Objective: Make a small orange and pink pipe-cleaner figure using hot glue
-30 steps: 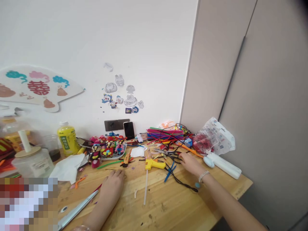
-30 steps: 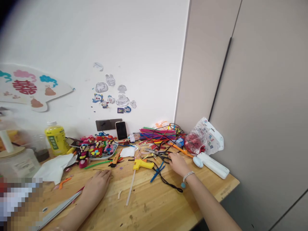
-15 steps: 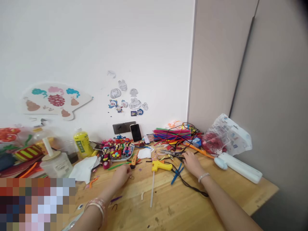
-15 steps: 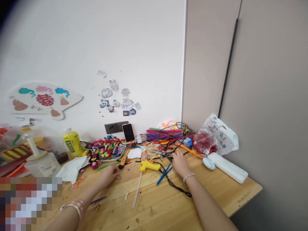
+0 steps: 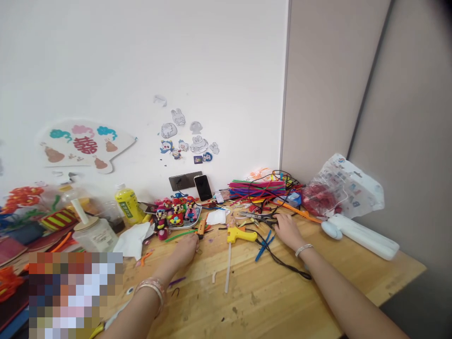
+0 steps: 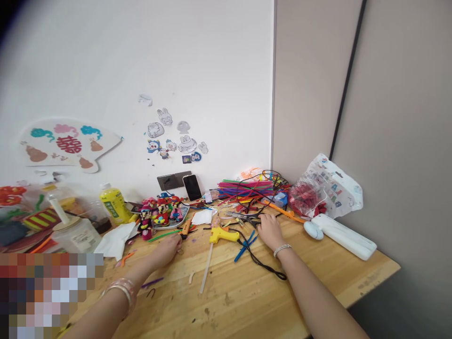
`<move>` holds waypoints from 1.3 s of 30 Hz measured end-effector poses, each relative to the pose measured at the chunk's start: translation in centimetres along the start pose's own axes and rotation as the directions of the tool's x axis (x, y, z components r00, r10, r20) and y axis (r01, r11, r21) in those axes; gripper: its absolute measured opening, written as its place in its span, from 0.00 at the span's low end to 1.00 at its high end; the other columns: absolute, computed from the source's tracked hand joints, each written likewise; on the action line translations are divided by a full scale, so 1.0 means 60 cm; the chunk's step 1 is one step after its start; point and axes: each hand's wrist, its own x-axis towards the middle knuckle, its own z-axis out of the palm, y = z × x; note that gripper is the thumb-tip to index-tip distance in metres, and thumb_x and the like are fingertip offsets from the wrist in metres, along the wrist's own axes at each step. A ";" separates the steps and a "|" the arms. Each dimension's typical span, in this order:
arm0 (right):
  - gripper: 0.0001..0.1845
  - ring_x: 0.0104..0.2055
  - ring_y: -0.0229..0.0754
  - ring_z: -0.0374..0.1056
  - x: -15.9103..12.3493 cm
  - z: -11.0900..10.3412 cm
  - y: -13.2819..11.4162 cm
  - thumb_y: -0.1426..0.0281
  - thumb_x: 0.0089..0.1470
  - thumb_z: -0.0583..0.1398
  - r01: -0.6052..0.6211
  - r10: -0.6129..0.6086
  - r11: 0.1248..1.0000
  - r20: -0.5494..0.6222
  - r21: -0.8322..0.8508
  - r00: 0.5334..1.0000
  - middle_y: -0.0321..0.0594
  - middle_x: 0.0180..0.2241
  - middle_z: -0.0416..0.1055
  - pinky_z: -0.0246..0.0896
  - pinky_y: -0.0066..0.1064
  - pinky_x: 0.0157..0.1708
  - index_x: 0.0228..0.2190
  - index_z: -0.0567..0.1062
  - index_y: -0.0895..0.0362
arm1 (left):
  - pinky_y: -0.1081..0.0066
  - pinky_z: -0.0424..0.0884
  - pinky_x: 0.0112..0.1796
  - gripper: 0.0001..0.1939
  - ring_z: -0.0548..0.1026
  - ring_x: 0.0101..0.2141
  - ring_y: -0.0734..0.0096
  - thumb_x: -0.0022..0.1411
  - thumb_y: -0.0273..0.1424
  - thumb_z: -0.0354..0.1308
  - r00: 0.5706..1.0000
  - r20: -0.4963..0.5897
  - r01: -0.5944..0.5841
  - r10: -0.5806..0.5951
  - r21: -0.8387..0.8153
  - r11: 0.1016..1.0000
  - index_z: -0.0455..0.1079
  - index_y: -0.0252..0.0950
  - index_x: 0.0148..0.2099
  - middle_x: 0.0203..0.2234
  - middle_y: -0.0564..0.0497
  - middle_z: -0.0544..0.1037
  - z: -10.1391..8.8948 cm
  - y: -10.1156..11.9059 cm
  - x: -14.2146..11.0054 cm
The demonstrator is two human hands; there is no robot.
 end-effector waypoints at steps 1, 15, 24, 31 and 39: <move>0.18 0.46 0.46 0.56 -0.001 0.000 0.000 0.76 0.47 0.50 -0.002 0.002 1.000 0.001 0.002 1.000 0.47 0.42 0.67 0.47 0.32 0.46 0.42 0.69 0.63 | 0.72 0.61 0.35 0.11 0.70 0.34 0.66 0.51 0.22 0.43 1.000 -0.002 -0.005 0.005 0.008 1.000 0.66 0.35 0.28 0.29 0.50 0.73 0.000 0.001 -0.001; 0.17 0.46 0.47 0.57 -0.004 -0.007 -0.005 0.73 0.48 0.52 -0.036 0.036 0.999 0.020 0.008 0.999 0.47 0.41 0.67 0.47 0.33 0.44 0.41 0.68 0.61 | 0.67 0.65 0.39 0.20 0.73 0.37 0.63 0.62 0.30 0.33 0.988 -0.107 0.115 -0.108 0.053 0.992 0.67 0.30 0.35 0.35 0.39 0.75 -0.014 -0.006 -0.047; 0.22 0.45 0.49 0.61 -0.001 -0.033 0.002 0.72 0.45 0.57 0.026 -0.028 0.998 -0.025 -0.065 0.999 0.48 0.40 0.68 0.49 0.35 0.44 0.44 0.67 0.60 | 0.65 0.55 0.54 0.24 0.58 0.55 0.61 0.58 0.35 0.45 1.000 -0.019 0.026 -0.025 0.043 0.999 0.60 0.28 0.54 0.55 0.40 0.61 0.017 0.029 -0.084; 0.28 0.43 0.47 0.63 -0.009 -0.066 -0.030 0.72 0.50 0.52 0.193 -0.193 0.981 0.004 -0.008 0.981 0.44 0.40 0.67 0.55 0.34 0.41 0.54 0.57 0.55 | 0.59 0.53 0.55 0.26 0.52 0.57 0.60 0.59 0.37 0.44 0.994 0.074 -0.078 0.083 -0.070 0.994 0.53 0.34 0.58 0.58 0.43 0.54 0.019 0.052 -0.149; 0.34 0.38 0.50 0.61 0.041 -0.150 -0.089 0.67 0.43 0.56 0.185 -0.211 0.972 -0.199 -0.143 0.957 0.45 0.34 0.61 0.55 0.36 0.40 0.54 0.57 0.56 | 0.54 0.51 0.55 0.30 0.48 0.58 0.55 0.57 0.34 0.47 0.976 0.044 -0.203 0.213 -0.161 0.966 0.47 0.34 0.61 0.59 0.43 0.48 0.012 0.127 -0.131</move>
